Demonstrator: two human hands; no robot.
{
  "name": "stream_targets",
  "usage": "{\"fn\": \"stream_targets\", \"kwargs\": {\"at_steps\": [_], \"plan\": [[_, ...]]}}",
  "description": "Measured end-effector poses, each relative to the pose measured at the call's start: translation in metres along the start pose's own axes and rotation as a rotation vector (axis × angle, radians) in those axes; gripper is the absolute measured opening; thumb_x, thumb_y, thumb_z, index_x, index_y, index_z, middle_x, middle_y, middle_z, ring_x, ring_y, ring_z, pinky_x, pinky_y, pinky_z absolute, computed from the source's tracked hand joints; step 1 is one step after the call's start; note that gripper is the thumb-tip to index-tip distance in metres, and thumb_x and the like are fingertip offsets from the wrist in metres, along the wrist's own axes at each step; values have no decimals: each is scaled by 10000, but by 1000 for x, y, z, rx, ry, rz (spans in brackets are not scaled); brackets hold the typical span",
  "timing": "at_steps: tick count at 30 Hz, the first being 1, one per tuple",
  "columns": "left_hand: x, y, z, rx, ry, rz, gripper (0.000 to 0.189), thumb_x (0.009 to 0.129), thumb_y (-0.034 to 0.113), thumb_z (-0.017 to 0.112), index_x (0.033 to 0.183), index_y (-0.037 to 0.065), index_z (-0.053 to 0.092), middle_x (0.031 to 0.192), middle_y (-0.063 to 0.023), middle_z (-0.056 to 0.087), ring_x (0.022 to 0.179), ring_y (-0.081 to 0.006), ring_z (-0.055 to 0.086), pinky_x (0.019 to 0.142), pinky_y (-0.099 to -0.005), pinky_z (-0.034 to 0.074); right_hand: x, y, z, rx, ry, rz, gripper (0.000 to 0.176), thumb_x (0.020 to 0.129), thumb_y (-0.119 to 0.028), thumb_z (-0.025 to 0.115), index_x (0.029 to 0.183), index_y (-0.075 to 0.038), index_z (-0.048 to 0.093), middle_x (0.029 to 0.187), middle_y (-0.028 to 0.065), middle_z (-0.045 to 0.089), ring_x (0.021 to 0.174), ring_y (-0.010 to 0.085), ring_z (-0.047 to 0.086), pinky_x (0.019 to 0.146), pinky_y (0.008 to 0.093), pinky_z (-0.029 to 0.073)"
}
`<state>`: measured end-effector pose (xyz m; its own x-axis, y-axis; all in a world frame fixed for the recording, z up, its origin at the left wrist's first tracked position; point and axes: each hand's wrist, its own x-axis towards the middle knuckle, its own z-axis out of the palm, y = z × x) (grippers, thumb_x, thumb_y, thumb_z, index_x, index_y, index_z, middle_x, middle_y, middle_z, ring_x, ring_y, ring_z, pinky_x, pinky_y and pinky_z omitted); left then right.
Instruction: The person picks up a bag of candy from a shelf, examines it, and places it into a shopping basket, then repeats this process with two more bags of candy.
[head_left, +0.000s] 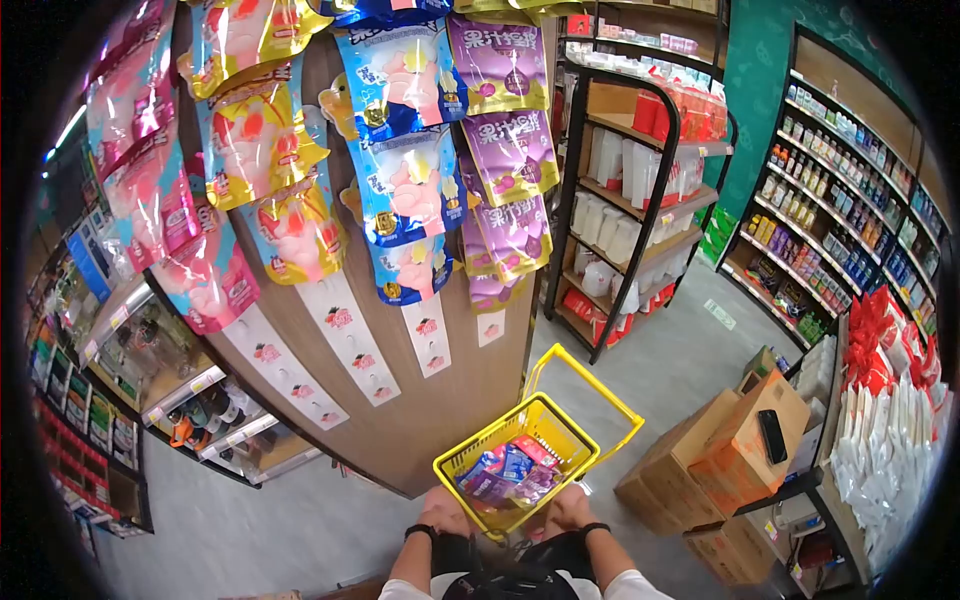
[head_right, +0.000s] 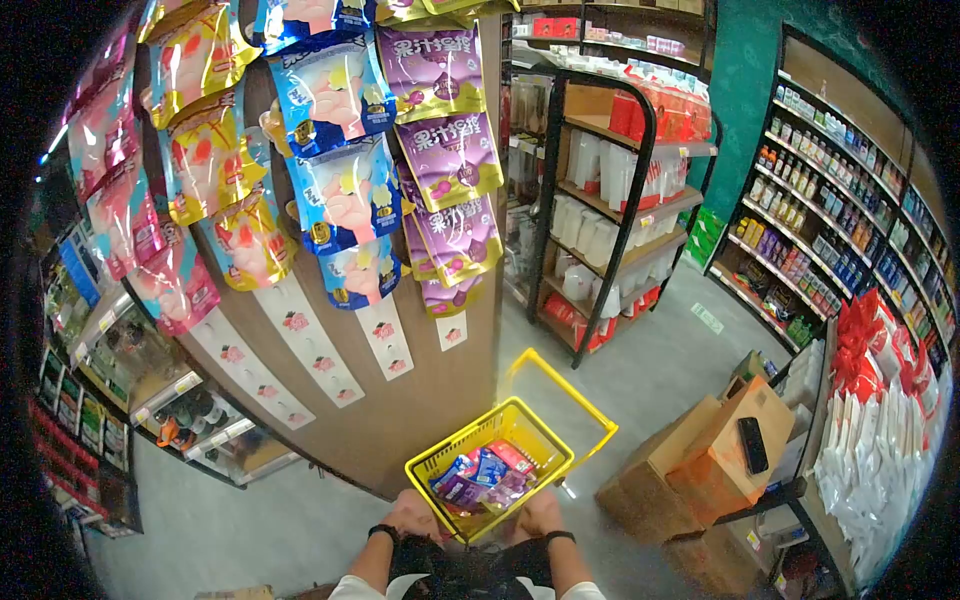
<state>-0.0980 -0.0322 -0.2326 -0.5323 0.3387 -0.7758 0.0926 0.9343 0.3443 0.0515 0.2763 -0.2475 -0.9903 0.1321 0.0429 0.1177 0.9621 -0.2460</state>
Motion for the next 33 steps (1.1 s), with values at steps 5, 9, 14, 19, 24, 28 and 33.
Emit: {"fn": "stream_targets", "kwargs": {"at_steps": [5, 9, 14, 19, 24, 28, 33], "plan": [[-52, 31, -43, -101, 109, 143, 521, 714, 358, 678, 1080, -7, 611, 1085, -110, 631, 1080, -209, 544, 898, -329, 437, 3, 25, 21, 62, -361, -21, 215, 676, -239, 610, 788, -64, 662, 841, 164, 638, 796, 315, 606, 690, 387, 488], [73, 24, -71, -530, -68, 558, 303, 864, 311, 553, 1007, 46, 586, 842, -6, 574, 734, -122, 518, 648, -280, 448, 43, 16, -12, 1281, -145, 725, 302, 795, -306, 552, 930, -54, 647, 922, 153, 646, 797, 283, 602, 702, 372, 481], [-30, 154, -173, -885, 196, 715, 620, 851, 198, 566, 1363, 29, 260, 1198, -148, 499, 901, -184, 546, 696, -318, 475, 166, 3, -108, 565, -110, -49, 275, 887, -229, 434, 942, 4, 569, 773, 113, 612, 650, 189, 575, 567, 362, 462], [-109, 223, -232, -910, 448, 780, 775, 852, 162, 591, 1406, 83, 55, 1350, -195, 327, 1146, -283, 454, 876, -390, 461, 224, -60, -239, 1319, -77, 227, 458, 840, -89, 502, 1281, -66, 381, 1021, 143, 567, 784, 223, 577, 659, 344, 511], [-101, 234, -251, -1248, 385, 857, 849, 826, 105, 605, 1407, 102, -14, 1285, -161, 392, 1121, -268, 472, 924, -413, 425, 261, -97, -279, 1565, 13, 240, 668, 836, -59, 480, 1398, -121, 125, 1099, 173, 495, 823, 267, 565, 715, 369, 507], [-112, 235, -255, -1378, 273, 967, 850, 822, 81, 611, 1408, 118, -4, 1208, -123, 449, 1057, -229, 509, 923, -429, 420, 274, -110, -289, 1888, 67, 147, 778, 826, -35, 480, 1425, -165, 2, 1163, 185, 450, 842, 287, 566, 759, 408, 495], [-131, 232, -257, -1372, 192, 1030, 784, 835, 46, 586, 1405, 142, 56, 1167, -96, 473, 1024, -202, 519, 913, -420, 424, 270, -123, -305, 2036, 91, 118, 715, 849, -44, 499, 1418, -148, 79, 1162, 158, 483, 871, 308, 577, 807, 409, 486]]}}
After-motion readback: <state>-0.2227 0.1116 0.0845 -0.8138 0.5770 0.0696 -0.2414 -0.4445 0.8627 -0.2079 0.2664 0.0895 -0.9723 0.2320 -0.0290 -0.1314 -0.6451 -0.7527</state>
